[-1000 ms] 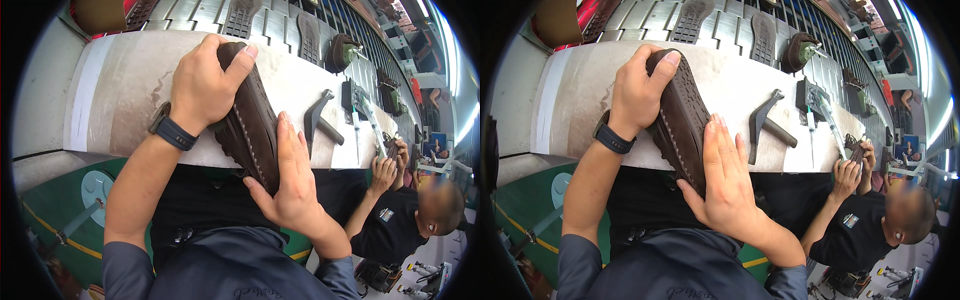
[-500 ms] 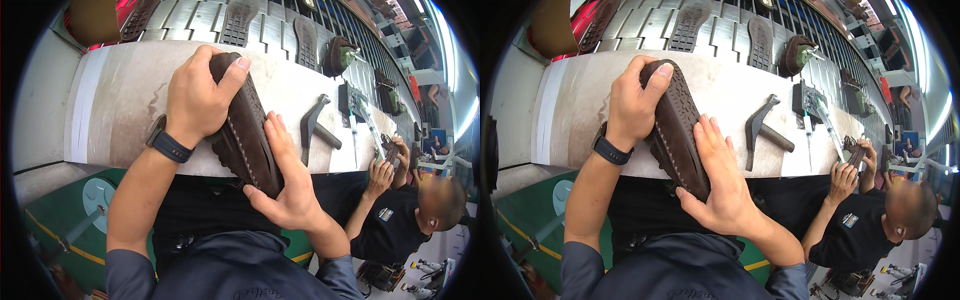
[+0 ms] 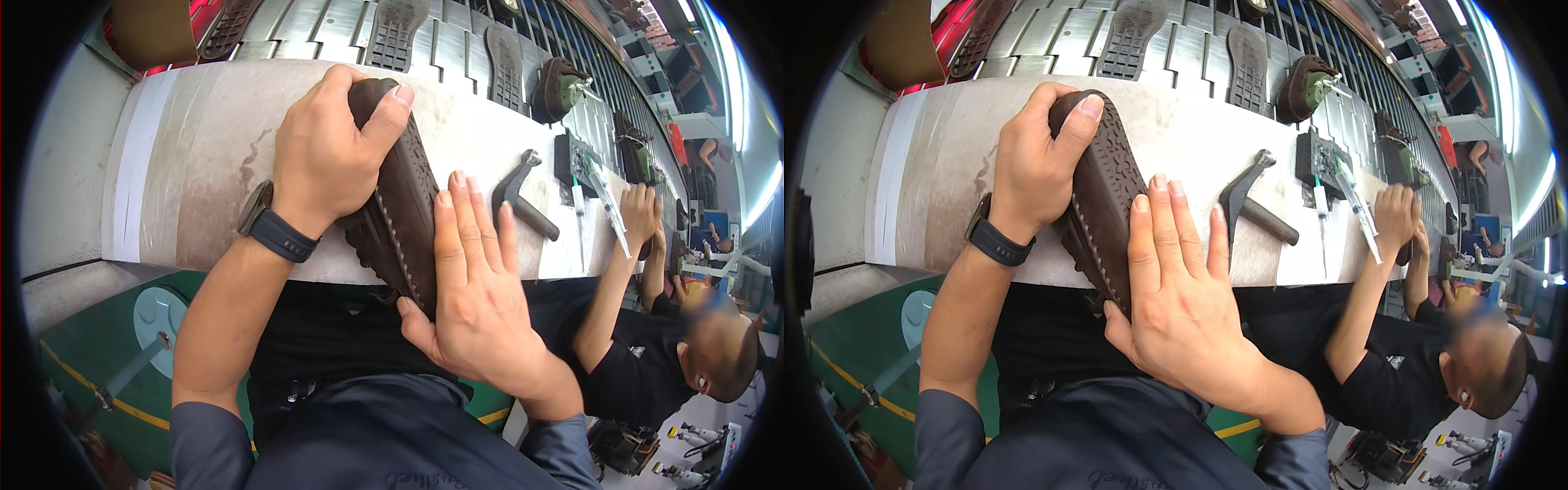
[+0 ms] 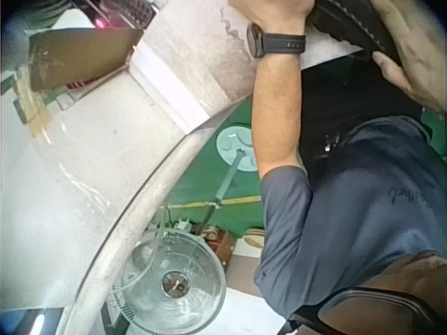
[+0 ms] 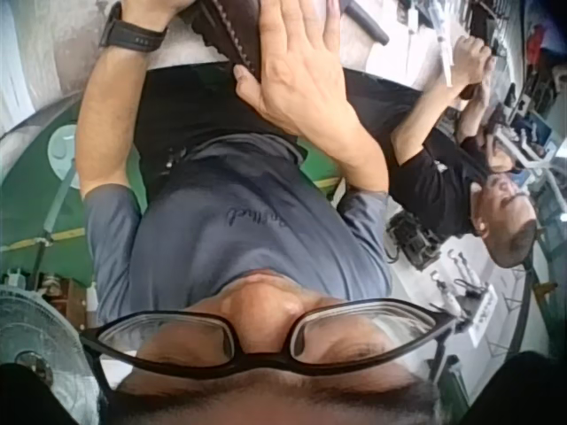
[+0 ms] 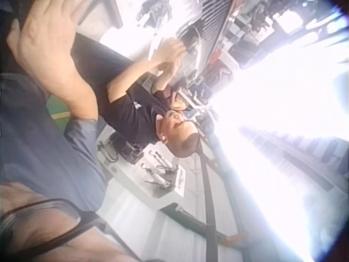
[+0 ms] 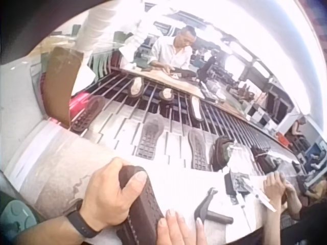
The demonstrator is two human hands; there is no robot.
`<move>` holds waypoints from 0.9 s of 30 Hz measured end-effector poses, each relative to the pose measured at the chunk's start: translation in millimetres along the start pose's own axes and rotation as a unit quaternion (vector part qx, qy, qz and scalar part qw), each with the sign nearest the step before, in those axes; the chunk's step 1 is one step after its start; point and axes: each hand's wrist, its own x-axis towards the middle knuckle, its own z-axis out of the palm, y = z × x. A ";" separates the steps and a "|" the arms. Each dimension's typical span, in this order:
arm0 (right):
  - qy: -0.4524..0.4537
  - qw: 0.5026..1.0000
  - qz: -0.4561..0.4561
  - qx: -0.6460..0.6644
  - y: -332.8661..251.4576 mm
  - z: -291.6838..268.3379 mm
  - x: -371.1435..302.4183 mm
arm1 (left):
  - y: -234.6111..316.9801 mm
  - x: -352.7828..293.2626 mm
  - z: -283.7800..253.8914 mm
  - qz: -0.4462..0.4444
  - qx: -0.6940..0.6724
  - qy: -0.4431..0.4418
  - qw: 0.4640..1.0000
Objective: The person attaches soles onto shoe uppers by hand, presses them into place, and taps the edges of the shoes with a hammer.
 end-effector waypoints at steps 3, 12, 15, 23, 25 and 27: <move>-0.031 0.996 -0.010 -0.087 -2.2 -7.0 4.1 | -0.5 2.8 -2.6 -0.009 0.010 -0.007 1.000; 0.112 0.990 -0.087 0.010 13.5 15.6 1.6 | 17.9 8.7 -20.5 0.080 -0.080 0.079 0.990; 0.262 0.947 -0.109 0.147 19.5 7.9 28.7 | 46.9 15.9 -57.5 0.301 -0.051 0.107 0.946; 0.365 0.891 -0.173 0.205 1.5 -12.5 41.7 | 83.8 -14.7 -96.7 0.433 0.062 0.003 0.899; 0.372 0.885 -0.185 0.208 -5.3 -14.8 41.5 | 78.4 -22.1 -98.5 0.438 0.068 0.017 0.896; 0.364 0.887 -0.192 0.208 -6.0 -15.3 43.5 | 75.8 -28.9 -100.9 0.438 0.077 0.023 0.895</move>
